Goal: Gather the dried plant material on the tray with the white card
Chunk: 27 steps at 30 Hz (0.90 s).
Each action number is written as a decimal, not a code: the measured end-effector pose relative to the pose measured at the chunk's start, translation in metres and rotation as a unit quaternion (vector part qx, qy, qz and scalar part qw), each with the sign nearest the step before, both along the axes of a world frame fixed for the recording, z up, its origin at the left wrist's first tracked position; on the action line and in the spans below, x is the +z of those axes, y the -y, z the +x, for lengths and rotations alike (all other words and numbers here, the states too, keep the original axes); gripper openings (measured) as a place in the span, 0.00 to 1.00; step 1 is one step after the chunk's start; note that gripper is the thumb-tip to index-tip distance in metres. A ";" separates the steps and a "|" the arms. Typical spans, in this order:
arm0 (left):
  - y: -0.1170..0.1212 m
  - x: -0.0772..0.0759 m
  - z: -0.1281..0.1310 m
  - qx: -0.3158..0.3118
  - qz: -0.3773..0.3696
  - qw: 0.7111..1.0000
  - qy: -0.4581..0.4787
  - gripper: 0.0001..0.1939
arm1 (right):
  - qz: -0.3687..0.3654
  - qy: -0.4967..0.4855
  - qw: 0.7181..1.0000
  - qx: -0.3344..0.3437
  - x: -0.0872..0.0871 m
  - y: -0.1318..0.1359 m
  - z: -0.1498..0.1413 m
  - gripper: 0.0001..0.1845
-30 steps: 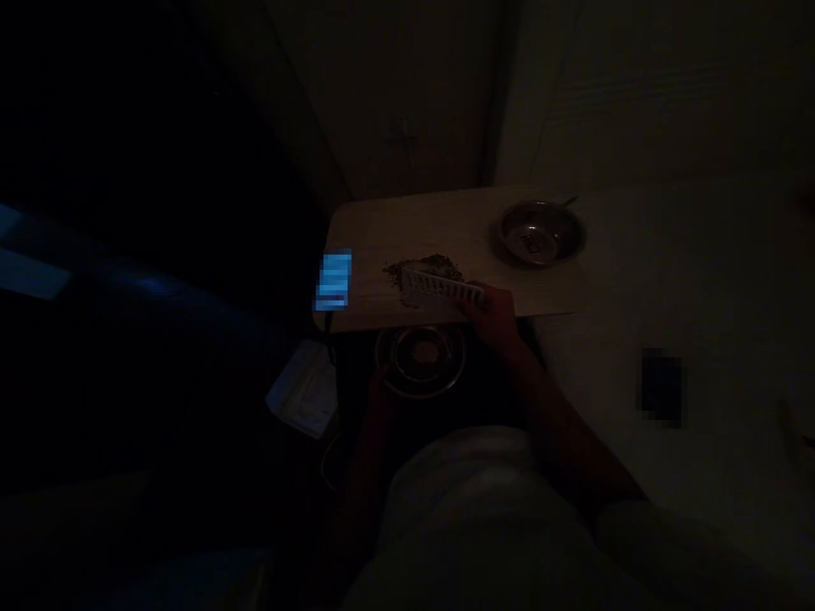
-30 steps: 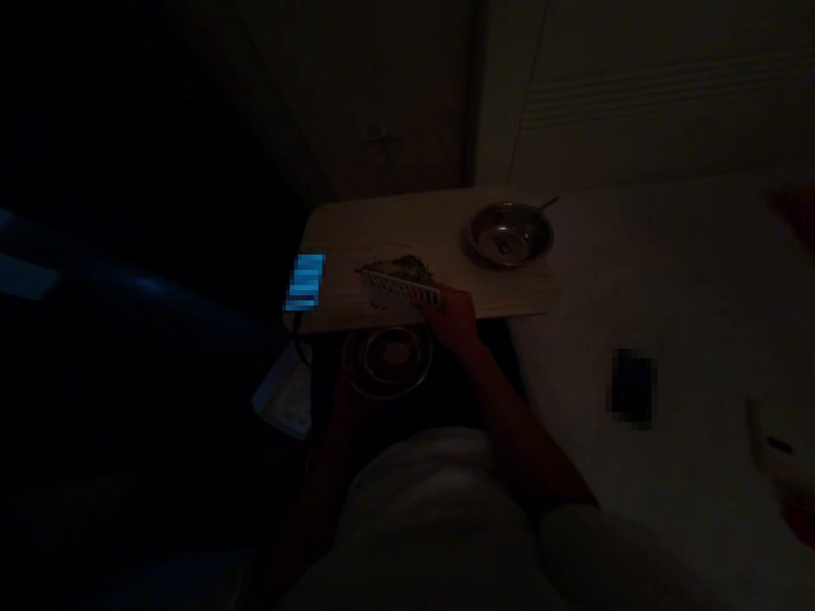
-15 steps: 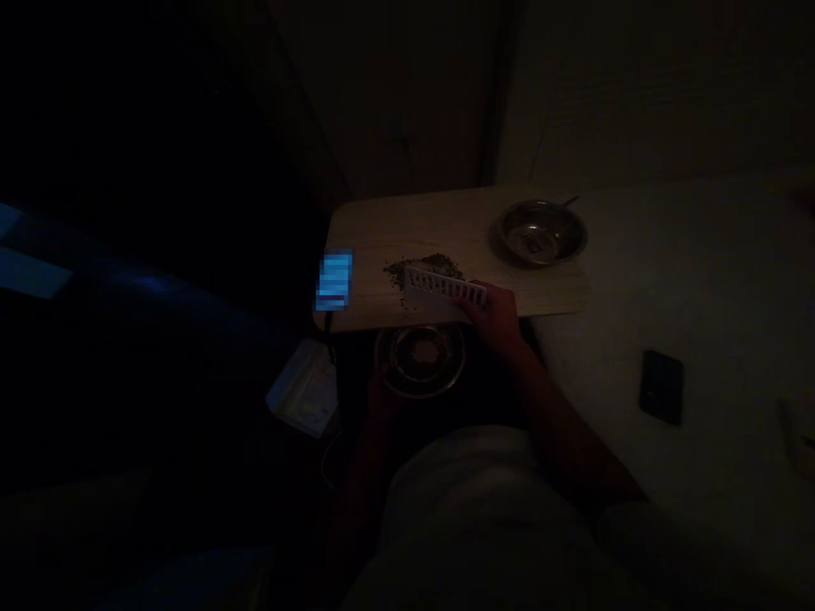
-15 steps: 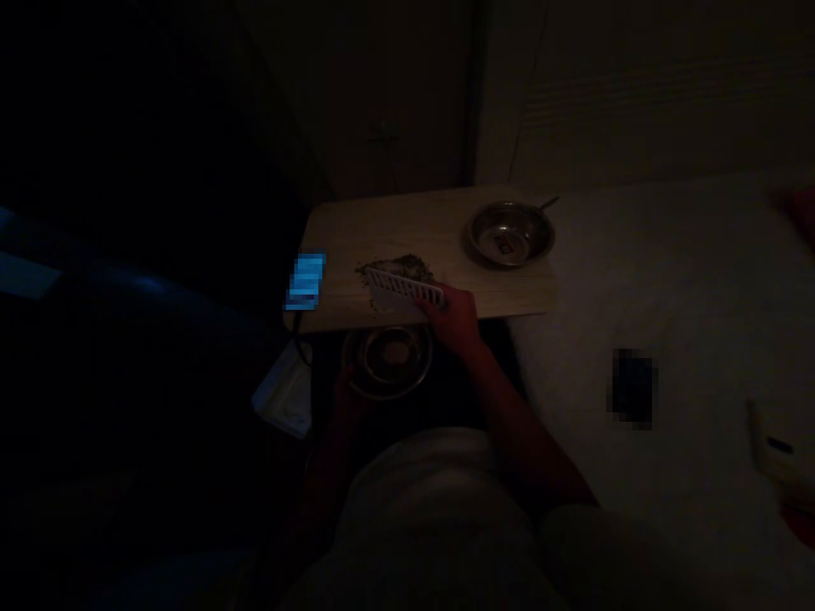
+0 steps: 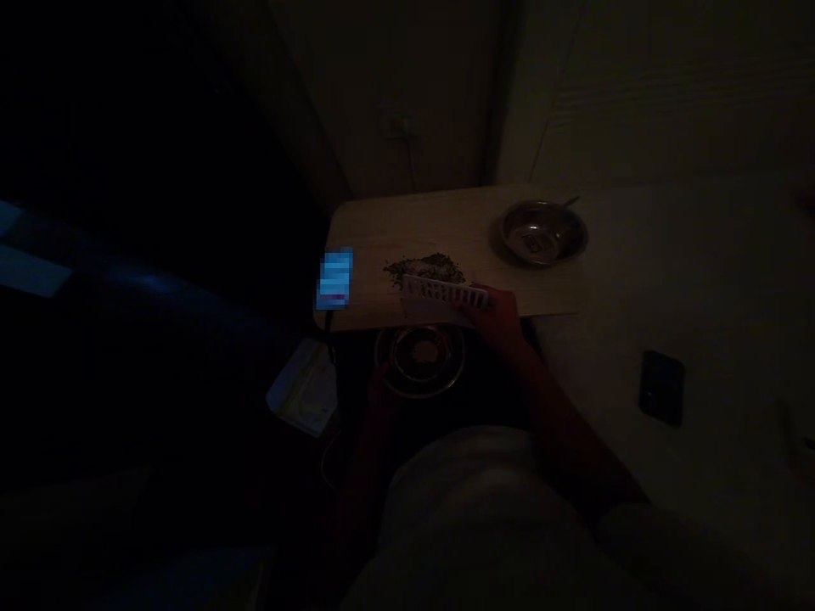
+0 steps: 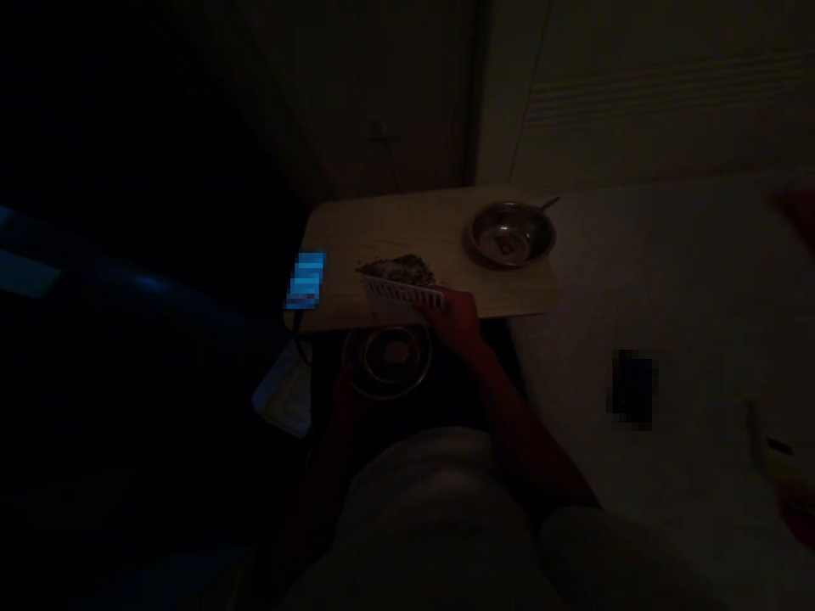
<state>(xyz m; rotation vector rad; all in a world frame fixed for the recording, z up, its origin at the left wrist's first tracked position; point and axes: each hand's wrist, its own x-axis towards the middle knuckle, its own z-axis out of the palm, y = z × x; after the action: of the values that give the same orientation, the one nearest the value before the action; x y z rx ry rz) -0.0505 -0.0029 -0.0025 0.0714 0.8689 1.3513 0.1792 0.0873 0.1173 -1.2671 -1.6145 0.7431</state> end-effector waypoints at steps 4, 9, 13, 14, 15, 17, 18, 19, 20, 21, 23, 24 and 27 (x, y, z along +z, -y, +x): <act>0.000 0.003 0.001 -0.002 -0.047 0.999 -0.014 0.16 | -0.006 0.002 1.000 0.005 -0.001 0.000 -0.001 0.14; 0.000 0.007 0.004 0.010 -0.044 0.999 -0.010 0.17 | -0.005 0.010 1.000 0.002 -0.004 -0.001 -0.001 0.14; 0.001 0.006 0.004 0.010 -0.042 0.999 -0.018 0.17 | -0.012 0.013 1.000 0.020 -0.006 -0.001 -0.002 0.12; 0.001 0.005 0.003 0.007 -0.043 0.999 -0.018 0.17 | -0.019 0.012 0.999 0.027 -0.006 0.000 -0.002 0.12; 0.001 0.004 0.002 0.006 -0.045 0.999 -0.017 0.18 | -0.025 0.008 0.999 0.033 -0.006 0.000 -0.002 0.12; 0.002 0.003 0.000 0.007 -0.052 0.999 -0.013 0.18 | -0.032 -0.005 0.999 0.039 -0.005 0.000 -0.003 0.12; 0.002 0.002 0.000 0.008 -0.056 0.998 -0.011 0.18 | -0.032 -0.014 0.999 0.036 -0.005 0.000 -0.003 0.13; 0.002 0.002 -0.001 0.009 -0.057 0.998 -0.009 0.18 | -0.031 -0.022 0.999 0.026 -0.004 0.000 -0.003 0.13; 0.002 0.002 -0.001 0.008 -0.057 0.998 -0.006 0.17 | -0.029 -0.029 0.999 0.011 -0.004 0.000 -0.003 0.13; 0.001 0.002 -0.001 0.007 -0.054 0.998 -0.003 0.17 | -0.027 -0.031 0.999 -0.004 -0.004 0.000 -0.003 0.14; 0.001 0.003 -0.001 0.004 -0.050 0.999 0.001 0.17 | -0.025 -0.027 0.999 -0.027 -0.004 -0.001 -0.002 0.14; 0.000 0.004 -0.001 0.008 -0.053 0.999 -0.001 0.16 | -0.023 -0.024 0.999 -0.035 -0.005 -0.001 -0.002 0.13; 0.000 0.002 -0.001 0.021 -0.064 0.998 -0.005 0.14 | -0.010 -0.023 0.998 -0.058 -0.007 -0.003 -0.001 0.13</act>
<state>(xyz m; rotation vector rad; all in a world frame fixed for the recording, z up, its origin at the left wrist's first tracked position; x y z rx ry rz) -0.0518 -0.0025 -0.0006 -0.0389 0.9682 1.3313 0.1781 0.0901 0.1102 -1.3361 -1.4862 0.7137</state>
